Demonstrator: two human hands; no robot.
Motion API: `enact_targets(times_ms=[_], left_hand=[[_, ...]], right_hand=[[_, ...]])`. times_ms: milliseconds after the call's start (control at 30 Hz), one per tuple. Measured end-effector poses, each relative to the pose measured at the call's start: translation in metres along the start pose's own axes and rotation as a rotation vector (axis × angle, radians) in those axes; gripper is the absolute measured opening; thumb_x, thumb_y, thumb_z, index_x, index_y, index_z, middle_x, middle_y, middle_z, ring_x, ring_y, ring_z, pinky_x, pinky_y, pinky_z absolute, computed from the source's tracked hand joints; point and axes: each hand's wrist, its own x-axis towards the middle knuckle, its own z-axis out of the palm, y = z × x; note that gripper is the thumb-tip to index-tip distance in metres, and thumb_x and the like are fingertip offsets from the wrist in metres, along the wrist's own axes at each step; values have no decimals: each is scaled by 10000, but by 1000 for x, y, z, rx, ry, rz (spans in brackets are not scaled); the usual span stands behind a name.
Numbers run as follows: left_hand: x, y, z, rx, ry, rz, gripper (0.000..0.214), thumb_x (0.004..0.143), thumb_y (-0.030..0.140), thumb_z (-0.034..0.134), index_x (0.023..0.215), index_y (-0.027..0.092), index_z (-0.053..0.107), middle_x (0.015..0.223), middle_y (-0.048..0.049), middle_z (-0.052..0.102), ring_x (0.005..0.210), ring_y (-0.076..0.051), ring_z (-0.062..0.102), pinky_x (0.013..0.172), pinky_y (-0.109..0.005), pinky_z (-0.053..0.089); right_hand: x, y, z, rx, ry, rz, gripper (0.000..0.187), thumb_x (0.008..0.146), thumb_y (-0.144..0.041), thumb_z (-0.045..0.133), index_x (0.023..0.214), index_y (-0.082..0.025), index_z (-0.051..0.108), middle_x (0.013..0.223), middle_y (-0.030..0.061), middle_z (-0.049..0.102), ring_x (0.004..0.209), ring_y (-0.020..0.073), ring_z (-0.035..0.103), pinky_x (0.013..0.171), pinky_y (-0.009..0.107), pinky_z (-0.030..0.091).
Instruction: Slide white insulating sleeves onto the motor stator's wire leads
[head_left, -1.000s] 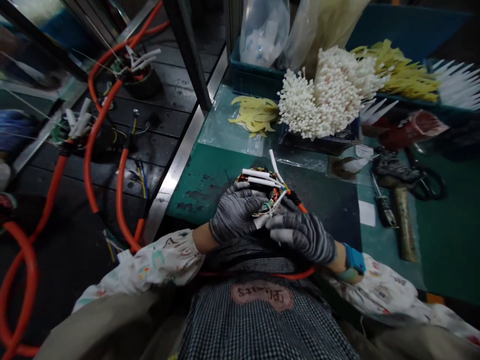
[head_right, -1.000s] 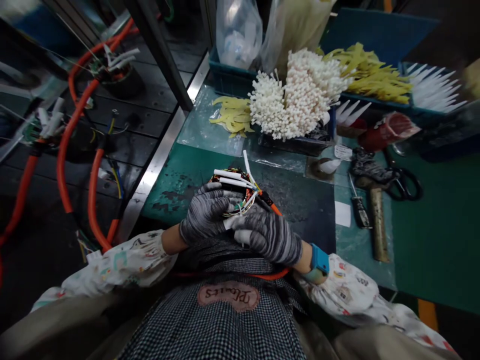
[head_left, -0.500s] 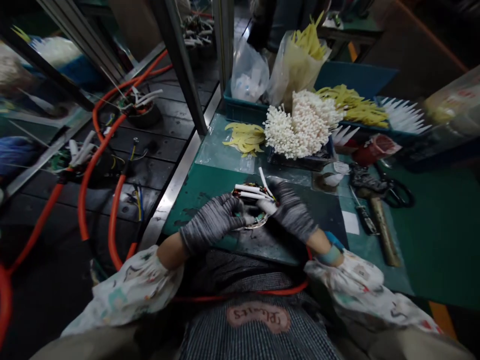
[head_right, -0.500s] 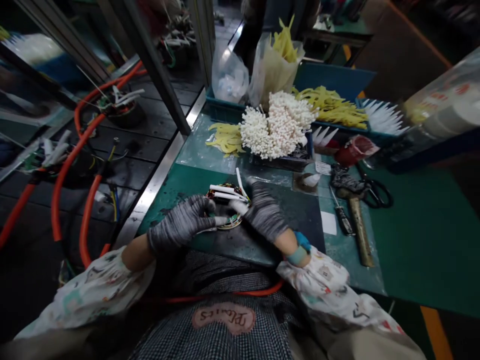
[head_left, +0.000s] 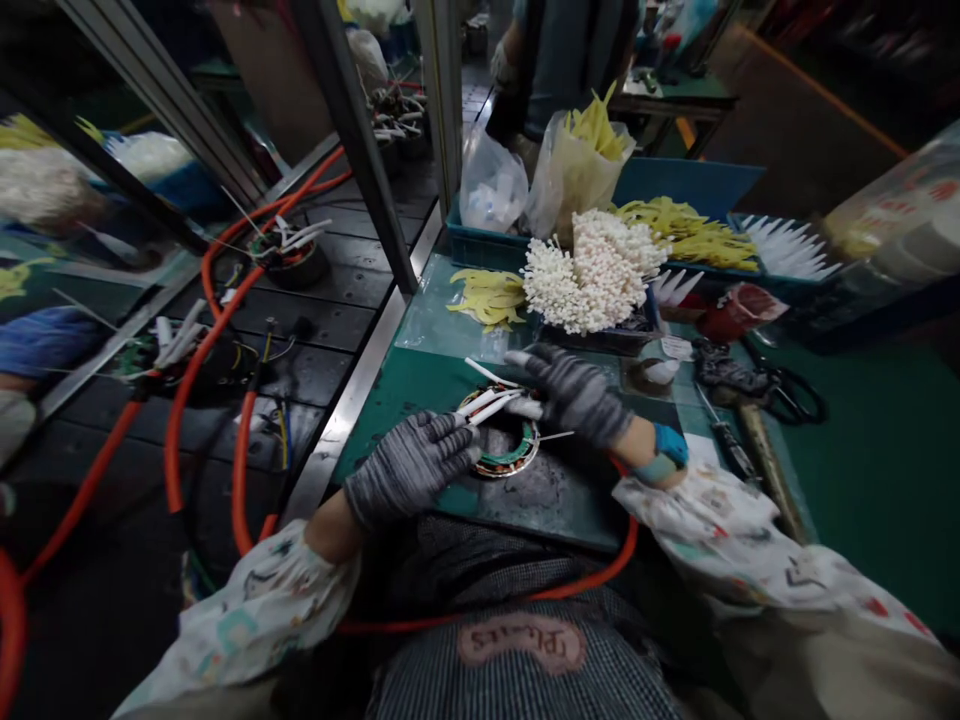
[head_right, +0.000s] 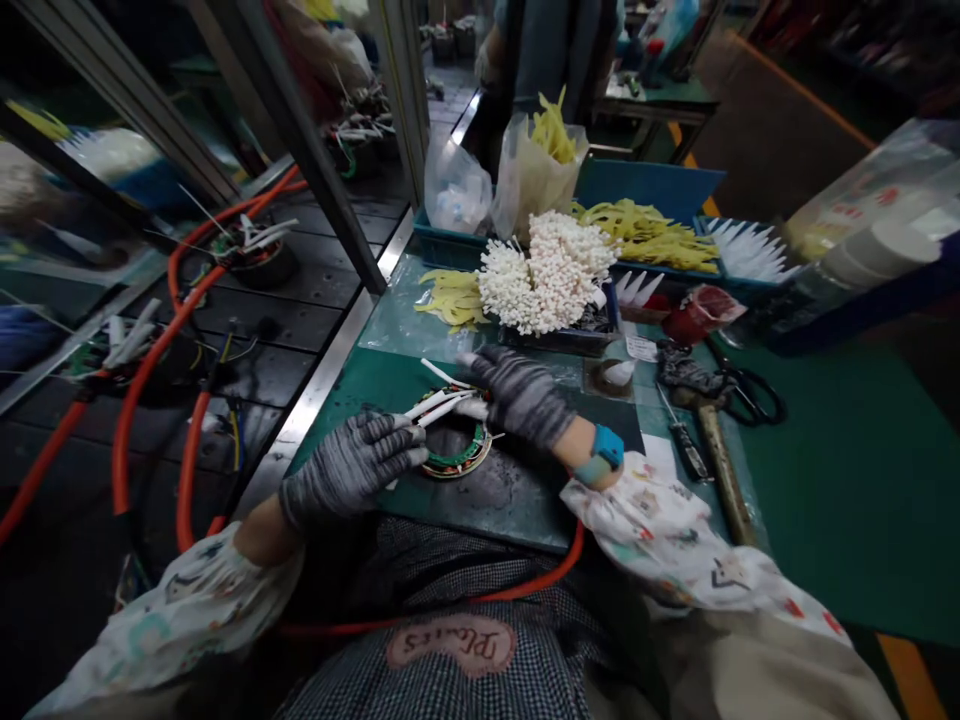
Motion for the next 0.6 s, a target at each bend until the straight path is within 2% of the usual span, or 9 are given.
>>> enact_targets(times_ms=[67, 133, 233, 333, 467, 533, 600], left_hand=[[-2, 2, 5, -2, -1, -52, 205, 1031, 277, 670, 1211, 243, 764, 1267, -47, 828, 1259, -247, 715, 1105, -391, 544], [-2, 4, 11, -11, 16, -88, 217, 1022, 360, 738, 1210, 254, 763, 1338, -50, 815, 1380, -259, 672, 1201, -414, 498], [0, 6, 21, -51, 69, -91, 175, 1037, 420, 778, 1089, 254, 755, 1376, -19, 811, 1462, -235, 638, 1275, -410, 446], [2, 16, 32, -84, 85, -140, 140, 1057, 376, 767, 1018, 244, 739, 1245, -7, 842, 1430, -214, 669, 1271, -403, 452], [5, 41, 43, -13, 163, -301, 94, 1059, 332, 754, 1064, 241, 734, 1067, -21, 844, 1260, -245, 739, 1105, -445, 548], [6, 49, 46, 40, 210, -367, 105, 1052, 341, 764, 1083, 246, 733, 1009, -24, 837, 1175, -262, 751, 999, -448, 560], [5, 50, 48, 38, 225, -374, 158, 1037, 388, 789, 1114, 256, 749, 986, -22, 830, 1151, -265, 742, 960, -439, 549]], right_hand=[[-8, 2, -15, -127, 231, 78, 436, 1050, -462, 719, 1410, -221, 759, 1368, 166, 779, 1224, 361, 743, 1075, 539, 609], [-5, 7, -28, -239, 378, 148, 342, 1055, -449, 694, 1310, -243, 792, 1278, 144, 798, 1220, 379, 723, 1108, 603, 565], [20, 9, -35, -315, 351, 221, 289, 1000, -421, 754, 1218, -238, 802, 1362, 154, 773, 1312, 430, 652, 1170, 693, 472], [55, 5, -30, -237, 307, 309, 259, 988, -319, 763, 1227, -222, 782, 1518, 149, 708, 1453, 434, 547, 1246, 725, 380], [80, 4, -22, -90, 367, 434, 252, 971, -204, 762, 1221, -173, 758, 1415, 163, 742, 1429, 379, 549, 1287, 720, 327], [75, 7, -24, -60, 372, 364, 175, 942, -248, 808, 1092, -169, 765, 1346, 165, 759, 1372, 368, 586, 1276, 699, 354], [60, 6, -32, 24, 389, 200, 152, 921, -305, 825, 1002, -195, 759, 1257, 141, 787, 1263, 335, 663, 1218, 633, 461]])
